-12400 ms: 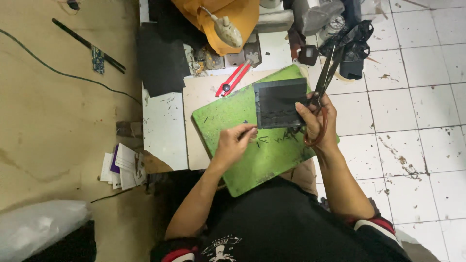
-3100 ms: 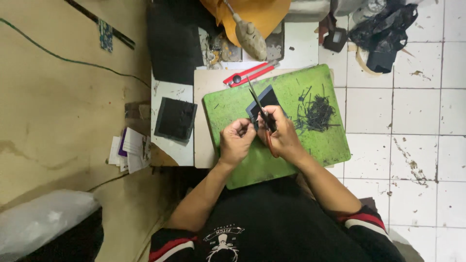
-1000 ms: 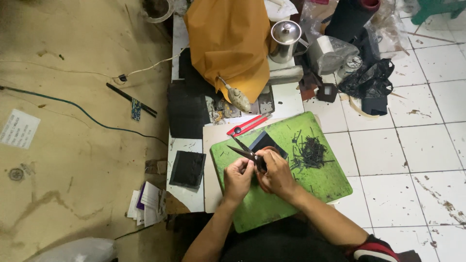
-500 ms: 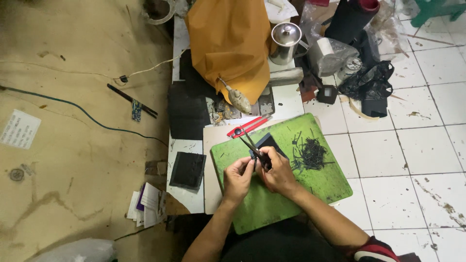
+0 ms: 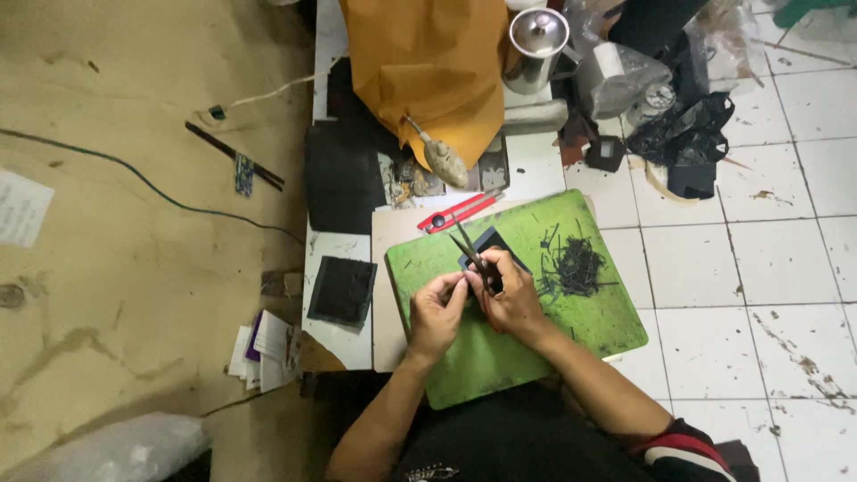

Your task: Trimming the edges of a rectangular leather piece using scissors on a cutting mat

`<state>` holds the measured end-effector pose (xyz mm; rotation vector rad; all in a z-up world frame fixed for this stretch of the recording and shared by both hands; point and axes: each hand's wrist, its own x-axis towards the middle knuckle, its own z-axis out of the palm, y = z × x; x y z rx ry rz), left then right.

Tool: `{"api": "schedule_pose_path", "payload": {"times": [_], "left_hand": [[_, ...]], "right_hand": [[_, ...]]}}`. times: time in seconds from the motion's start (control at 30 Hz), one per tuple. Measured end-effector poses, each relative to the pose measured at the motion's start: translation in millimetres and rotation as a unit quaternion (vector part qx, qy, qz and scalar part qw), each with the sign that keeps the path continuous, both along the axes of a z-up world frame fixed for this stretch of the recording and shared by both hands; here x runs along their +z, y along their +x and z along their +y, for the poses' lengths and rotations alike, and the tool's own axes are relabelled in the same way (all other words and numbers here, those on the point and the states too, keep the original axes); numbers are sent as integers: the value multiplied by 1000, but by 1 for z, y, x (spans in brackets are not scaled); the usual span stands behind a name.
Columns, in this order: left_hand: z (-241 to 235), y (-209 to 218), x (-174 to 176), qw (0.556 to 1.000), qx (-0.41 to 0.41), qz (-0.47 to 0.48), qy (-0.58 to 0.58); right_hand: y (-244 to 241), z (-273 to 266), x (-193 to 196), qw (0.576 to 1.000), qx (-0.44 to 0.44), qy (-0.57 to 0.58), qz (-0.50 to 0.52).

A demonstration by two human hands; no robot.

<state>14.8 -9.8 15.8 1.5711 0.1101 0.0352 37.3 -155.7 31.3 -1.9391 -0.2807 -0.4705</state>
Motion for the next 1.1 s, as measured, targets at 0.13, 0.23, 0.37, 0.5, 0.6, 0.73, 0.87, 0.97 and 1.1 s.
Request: {"api": "schedule_pose_path", "payload": {"times": [0.13,0.23,0.37,0.5,0.6,0.73,0.87,0.97,1.1], "left_hand": [[-3,-1,9,1000,18,20,-9],[-1,-3,11,1000,26,11,-1],[0,-4,18,1000,15,4,16],[1,-4,30,999,4,-13,37],[-1,-3,31,999,6,-19,35],[0,-3,26,999,4,-21,33],[-1,-3,12,1000,14,-4,20],[-2,-2,9,1000,22,4,5],[1,-2,17,999,10,-7,34]], "right_hand": [[-2,0,5,1000,2,-16,-3],[-5,0,11,1000,7,-10,-8],[-6,-1,18,1000,15,9,15],[-7,1,32,998,14,43,52],[-5,2,30,998,19,45,51],[-3,0,24,998,20,44,49],[-4,-1,19,1000,25,7,-11],[-4,-2,10,999,19,-28,-40],[-6,0,16,995,17,-63,-71]]}}
